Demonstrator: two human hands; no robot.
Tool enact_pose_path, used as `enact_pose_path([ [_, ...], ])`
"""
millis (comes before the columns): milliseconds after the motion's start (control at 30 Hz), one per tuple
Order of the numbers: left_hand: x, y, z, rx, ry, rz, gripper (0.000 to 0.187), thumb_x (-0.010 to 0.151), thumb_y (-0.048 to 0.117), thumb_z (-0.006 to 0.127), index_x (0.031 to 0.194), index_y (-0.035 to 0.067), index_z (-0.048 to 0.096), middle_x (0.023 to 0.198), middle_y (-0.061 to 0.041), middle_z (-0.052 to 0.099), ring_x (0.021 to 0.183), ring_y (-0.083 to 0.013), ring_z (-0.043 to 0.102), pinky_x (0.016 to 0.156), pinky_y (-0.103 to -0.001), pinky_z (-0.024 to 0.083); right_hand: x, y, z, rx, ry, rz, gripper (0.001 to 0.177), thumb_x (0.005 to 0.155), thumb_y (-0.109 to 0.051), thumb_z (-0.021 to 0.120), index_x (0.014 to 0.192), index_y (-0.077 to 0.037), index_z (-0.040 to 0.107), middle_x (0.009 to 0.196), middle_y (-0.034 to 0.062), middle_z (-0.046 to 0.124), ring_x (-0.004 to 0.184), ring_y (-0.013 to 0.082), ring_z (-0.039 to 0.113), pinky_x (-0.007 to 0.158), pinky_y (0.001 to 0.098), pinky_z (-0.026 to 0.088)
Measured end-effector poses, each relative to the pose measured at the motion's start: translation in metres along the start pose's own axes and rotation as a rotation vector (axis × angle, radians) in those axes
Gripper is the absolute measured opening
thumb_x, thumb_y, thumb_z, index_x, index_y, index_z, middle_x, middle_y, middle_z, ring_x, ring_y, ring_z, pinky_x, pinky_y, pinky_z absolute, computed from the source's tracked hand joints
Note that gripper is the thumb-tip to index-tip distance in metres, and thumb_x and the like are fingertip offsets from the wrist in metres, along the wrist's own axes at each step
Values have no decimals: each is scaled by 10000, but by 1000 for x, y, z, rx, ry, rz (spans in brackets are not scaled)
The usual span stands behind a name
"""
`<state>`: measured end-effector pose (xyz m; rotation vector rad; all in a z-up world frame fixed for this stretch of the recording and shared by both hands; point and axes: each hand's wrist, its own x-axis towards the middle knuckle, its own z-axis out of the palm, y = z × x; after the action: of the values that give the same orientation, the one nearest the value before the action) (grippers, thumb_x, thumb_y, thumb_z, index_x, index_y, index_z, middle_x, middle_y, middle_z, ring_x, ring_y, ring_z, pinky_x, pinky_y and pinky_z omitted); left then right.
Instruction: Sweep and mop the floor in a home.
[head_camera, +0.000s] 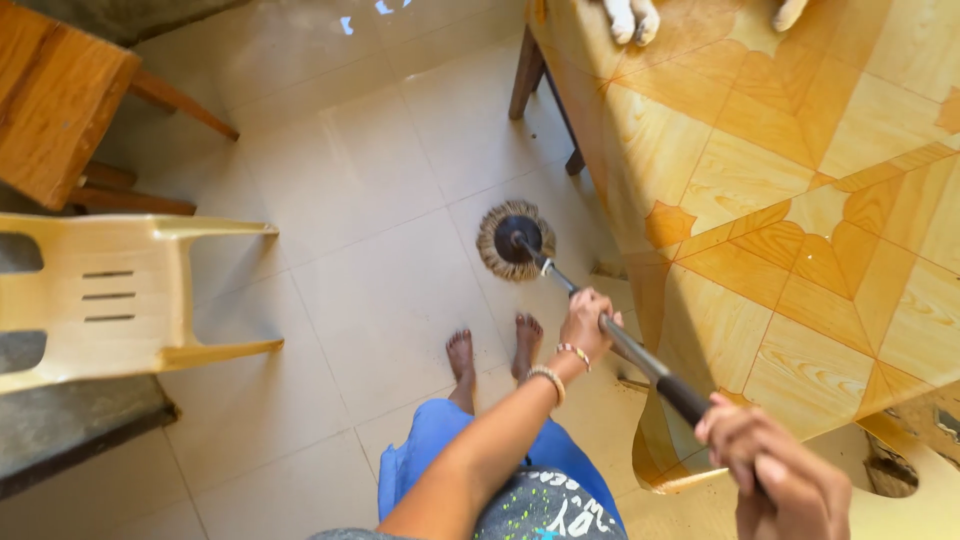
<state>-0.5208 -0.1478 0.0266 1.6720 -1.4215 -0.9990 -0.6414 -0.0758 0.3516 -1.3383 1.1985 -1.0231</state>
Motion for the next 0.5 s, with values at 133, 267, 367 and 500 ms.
enact_pose_path([
  [133, -13, 26, -14, -53, 54, -63, 128, 801, 133, 724, 741, 60, 637, 1038, -78, 632, 1063, -280, 608, 817, -422, 546, -24, 55, -37, 114, -90, -185, 306, 906, -193, 477, 619, -89, 486, 668, 142, 554, 814, 313, 588, 1246, 658, 389],
  [267, -3, 24, -23, -29, -12, -45, 109, 773, 122, 728, 728, 65, 646, 1066, -54, 633, 1071, -274, 602, 825, -409, 552, -36, 81, -22, 86, 109, -260, 315, 892, -199, 516, 591, -137, 449, 627, 56, 536, 789, 261, 571, 1211, 640, 392],
  [367, 3, 18, -31, -20, -50, -23, 128, 771, 123, 741, 733, 55, 639, 1087, -59, 628, 1110, -280, 596, 842, -417, 534, -42, 87, -10, -105, 105, -270, 304, 931, -193, 511, 636, -141, 462, 625, 29, 536, 734, 224, 584, 1160, 591, 427],
  [500, 19, 3, -33, 43, -147, 68, 108, 740, 81, 762, 775, 70, 660, 1119, -65, 617, 1143, -294, 576, 870, -416, 536, -74, 179, -21, 73, 265, -418, 344, 1006, -206, 521, 670, -144, 485, 638, 3, 574, 741, 189, 625, 1064, 486, 466],
])
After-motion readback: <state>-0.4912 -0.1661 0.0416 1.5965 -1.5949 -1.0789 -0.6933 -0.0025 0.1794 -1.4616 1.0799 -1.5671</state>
